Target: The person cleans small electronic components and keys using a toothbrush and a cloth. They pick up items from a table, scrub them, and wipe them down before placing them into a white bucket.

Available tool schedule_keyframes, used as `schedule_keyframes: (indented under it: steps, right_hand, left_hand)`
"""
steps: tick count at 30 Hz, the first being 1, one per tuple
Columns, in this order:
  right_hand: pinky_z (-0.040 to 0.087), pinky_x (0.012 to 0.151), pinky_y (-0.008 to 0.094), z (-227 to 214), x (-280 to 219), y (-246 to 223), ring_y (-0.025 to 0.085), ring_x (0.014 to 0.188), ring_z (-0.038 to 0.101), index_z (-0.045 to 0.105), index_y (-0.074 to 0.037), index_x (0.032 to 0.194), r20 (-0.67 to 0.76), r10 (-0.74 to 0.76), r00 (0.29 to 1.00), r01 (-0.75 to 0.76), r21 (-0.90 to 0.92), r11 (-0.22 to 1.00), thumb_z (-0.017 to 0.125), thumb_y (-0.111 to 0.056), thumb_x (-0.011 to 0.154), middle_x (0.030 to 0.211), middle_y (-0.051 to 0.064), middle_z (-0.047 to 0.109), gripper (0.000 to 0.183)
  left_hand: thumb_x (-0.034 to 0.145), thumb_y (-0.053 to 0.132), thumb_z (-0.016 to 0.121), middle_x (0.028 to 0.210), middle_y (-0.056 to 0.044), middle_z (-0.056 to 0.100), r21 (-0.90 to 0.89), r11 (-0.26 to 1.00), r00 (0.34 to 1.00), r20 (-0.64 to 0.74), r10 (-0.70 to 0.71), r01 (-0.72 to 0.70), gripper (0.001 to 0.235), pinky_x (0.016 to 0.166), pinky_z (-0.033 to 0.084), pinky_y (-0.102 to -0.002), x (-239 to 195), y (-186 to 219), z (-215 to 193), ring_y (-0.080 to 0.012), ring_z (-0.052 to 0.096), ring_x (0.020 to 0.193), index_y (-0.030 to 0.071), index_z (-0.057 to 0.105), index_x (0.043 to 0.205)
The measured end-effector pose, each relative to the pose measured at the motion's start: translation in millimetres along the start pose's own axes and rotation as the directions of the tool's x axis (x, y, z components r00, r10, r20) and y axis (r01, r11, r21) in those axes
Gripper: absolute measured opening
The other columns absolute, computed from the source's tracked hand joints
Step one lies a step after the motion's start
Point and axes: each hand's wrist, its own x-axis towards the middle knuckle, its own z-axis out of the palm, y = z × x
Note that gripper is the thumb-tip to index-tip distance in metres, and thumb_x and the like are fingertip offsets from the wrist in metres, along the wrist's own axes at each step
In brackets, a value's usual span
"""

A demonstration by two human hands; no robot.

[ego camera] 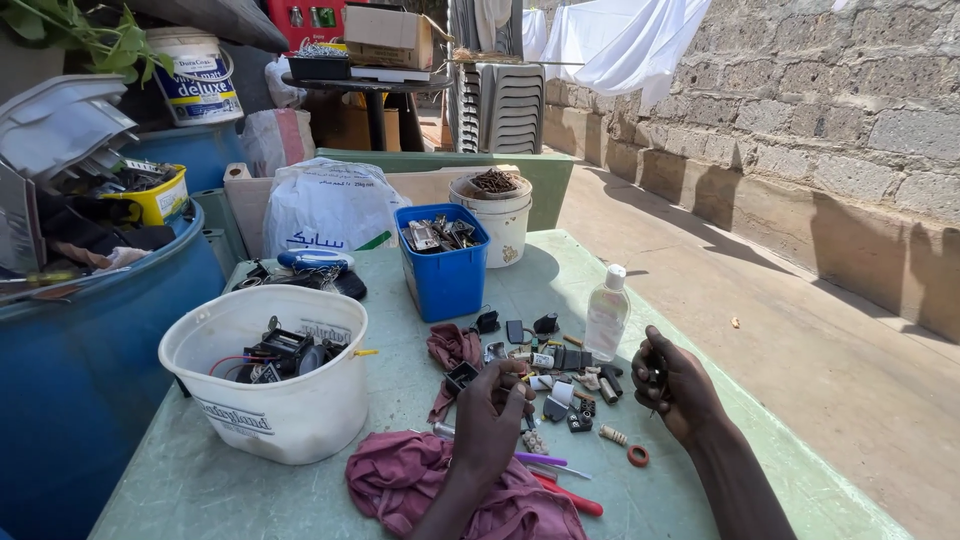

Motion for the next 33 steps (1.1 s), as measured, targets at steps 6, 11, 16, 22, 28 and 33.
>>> schedule_keyframes:
  steps: [6, 11, 16, 22, 28, 33]
  right_hand:
    - [0.028, 0.041, 0.026, 29.7, 17.6, 4.1, 0.013, 0.040, 0.037, 0.072, 0.002, 0.074, 0.163, -0.056, 0.985, 0.150, -0.650, 0.745, 0.063, -0.029, 0.097, 0.048, 0.006, 0.046, 0.039]
    - [0.051, 0.066, 0.036, 46.9, 78.3, 22.0, 0.025, 0.070, 0.068, 0.080, -0.020, 0.104, 0.279, -0.042, 0.959, 0.282, -0.940, 0.192, 0.055, -0.010, 0.081, 0.093, 0.007, 0.073, 0.035]
    - [0.054, 0.072, 0.040, 63.2, 76.0, 13.0, 0.035, 0.067, 0.068, 0.082, -0.024, 0.106, 0.262, 0.092, 0.961, 0.252, -0.961, 0.110, 0.057, -0.011, 0.081, 0.066, 0.015, 0.068, 0.038]
    - [0.051, 0.064, 0.038, 86.2, 73.6, -11.0, 0.030, 0.055, 0.065, 0.083, -0.020, 0.098, 0.255, 0.054, 0.966, 0.239, -0.949, 0.203, 0.055, -0.010, 0.084, 0.055, 0.016, 0.064, 0.033]
    - [0.053, 0.070, 0.051, 94.2, 96.3, 21.5, 0.044, 0.078, 0.068, 0.071, -0.020, 0.122, 0.390, 0.007, 0.921, 0.390, -0.920, -0.024, 0.067, -0.015, 0.083, 0.073, 0.020, 0.070, 0.040]
    - [0.054, 0.056, 0.046, 79.1, 109.1, 32.5, 0.044, 0.065, 0.065, 0.075, -0.020, 0.116, 0.438, 0.035, 0.898, 0.439, -0.898, -0.019, 0.063, -0.011, 0.087, 0.070, 0.021, 0.069, 0.032]
  left_hand:
    - [0.094, 0.009, 0.053, 0.086, -0.008, 0.073, -0.033, 0.995, 0.996, -0.006, -0.089, 0.089, 0.021, 0.067, 0.064, -0.032, 16.3, 6.5, -5.7, -0.0164, 0.071, 0.070, 0.009, 0.066, 0.110]
    - [0.091, 0.004, 0.054, 0.097, -0.010, 0.073, 0.207, 0.978, 0.999, 0.052, 0.012, -0.022, 0.032, 0.064, 0.062, -0.035, 68.1, 2.0, -15.9, -0.0224, 0.074, 0.082, 0.010, 0.063, 0.121]
    - [0.089, -0.006, 0.054, 0.103, -0.019, 0.067, 0.329, 0.920, 0.969, 0.195, 0.154, -0.212, 0.042, 0.076, 0.060, -0.042, 108.0, -29.0, -17.3, -0.0338, 0.071, 0.084, 0.003, 0.059, 0.130]
    - [0.088, -0.008, 0.055, 0.102, -0.020, 0.062, 0.350, 0.860, 0.897, 0.372, 0.237, -0.372, 0.038, 0.075, 0.057, -0.053, 133.7, -53.7, -3.5, -0.0406, 0.065, 0.093, -0.003, 0.058, 0.126]
    - [0.085, -0.013, 0.044, 0.102, -0.022, 0.060, 0.326, 0.878, 0.914, 0.323, 0.244, -0.350, 0.052, 0.074, 0.057, -0.058, 146.2, -65.5, 3.2, -0.0464, 0.064, 0.089, -0.004, 0.047, 0.137]
    - [0.083, -0.015, 0.041, 0.100, -0.021, 0.056, 0.254, 0.929, 0.948, 0.240, 0.209, -0.269, 0.051, 0.068, 0.055, -0.052, 141.4, -63.1, 0.7, -0.0428, 0.064, 0.085, -0.006, 0.050, 0.132]
